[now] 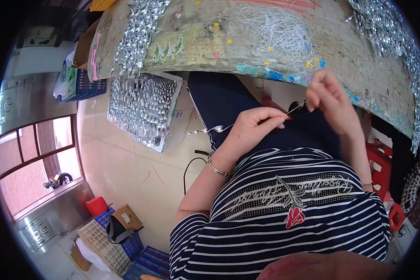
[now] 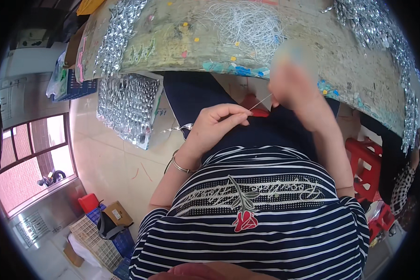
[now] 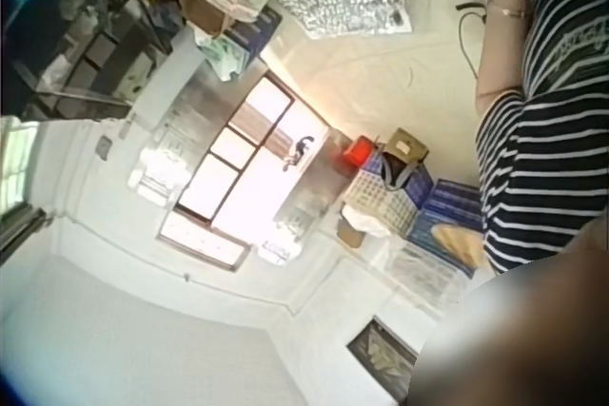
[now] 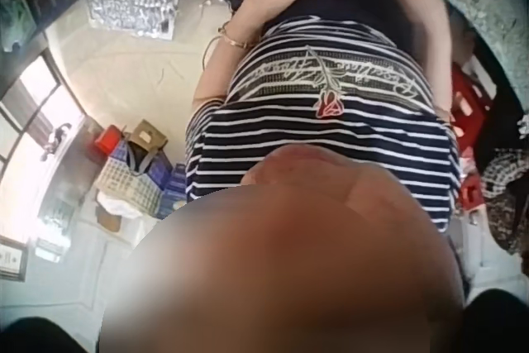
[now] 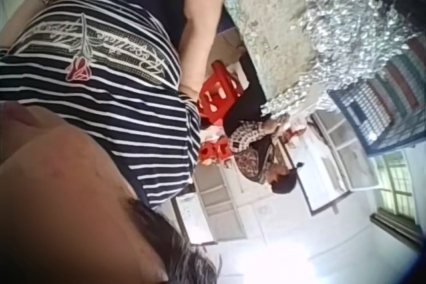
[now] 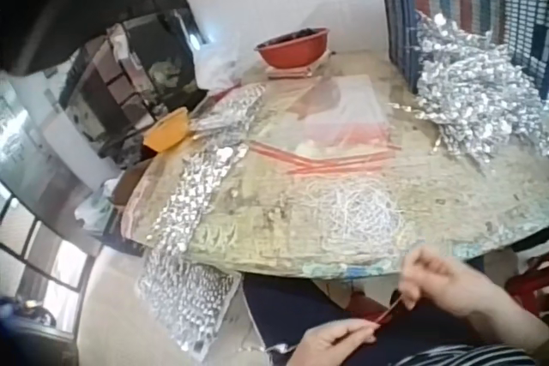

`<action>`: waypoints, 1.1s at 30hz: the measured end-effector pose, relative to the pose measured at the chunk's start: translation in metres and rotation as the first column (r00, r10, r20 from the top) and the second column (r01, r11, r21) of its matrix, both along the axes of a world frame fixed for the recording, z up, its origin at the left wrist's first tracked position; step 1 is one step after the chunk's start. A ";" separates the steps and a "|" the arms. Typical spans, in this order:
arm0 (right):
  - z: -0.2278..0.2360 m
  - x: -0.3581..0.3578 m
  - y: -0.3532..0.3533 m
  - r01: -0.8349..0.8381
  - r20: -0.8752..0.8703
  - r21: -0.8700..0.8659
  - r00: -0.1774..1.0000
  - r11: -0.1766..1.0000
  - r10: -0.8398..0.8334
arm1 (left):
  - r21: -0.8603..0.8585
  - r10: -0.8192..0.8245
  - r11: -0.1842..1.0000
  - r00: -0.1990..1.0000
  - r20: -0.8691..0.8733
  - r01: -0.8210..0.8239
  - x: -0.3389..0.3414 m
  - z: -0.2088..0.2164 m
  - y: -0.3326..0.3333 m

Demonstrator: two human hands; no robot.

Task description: The person is assembling silver tinsel decorations by attaching small plastic clips or strings to them at a workbench.

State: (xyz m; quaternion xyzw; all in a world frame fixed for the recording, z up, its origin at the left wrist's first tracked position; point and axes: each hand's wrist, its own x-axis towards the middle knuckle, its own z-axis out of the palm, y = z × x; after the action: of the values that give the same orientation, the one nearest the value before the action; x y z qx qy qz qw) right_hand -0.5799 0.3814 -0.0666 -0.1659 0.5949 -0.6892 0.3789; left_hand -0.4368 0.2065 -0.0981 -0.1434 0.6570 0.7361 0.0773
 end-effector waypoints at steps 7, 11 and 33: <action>0.010 -0.026 0.008 0.089 -0.043 -0.083 0.995 0.993 -0.093 | -0.456 -0.107 0.889 0.984 -0.144 0.029 0.027 -0.020 -0.015; 0.014 -0.042 0.015 0.194 -0.050 -0.118 0.978 0.974 -0.201 | -0.508 -0.063 0.861 0.991 -0.117 -0.005 0.047 -0.026 -0.038; -0.005 -0.036 0.015 0.161 -0.045 0.116 0.987 0.980 -0.157 | -0.897 0.334 -0.023 0.843 -0.422 -0.441 0.000 0.013 -0.308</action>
State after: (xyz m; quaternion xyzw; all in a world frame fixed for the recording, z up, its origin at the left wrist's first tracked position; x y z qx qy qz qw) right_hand -0.6159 0.3967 -0.0718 -0.1073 0.6532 -0.6773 0.3211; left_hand -0.4365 -0.1012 -0.0854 -0.3035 0.9069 0.1079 -0.2715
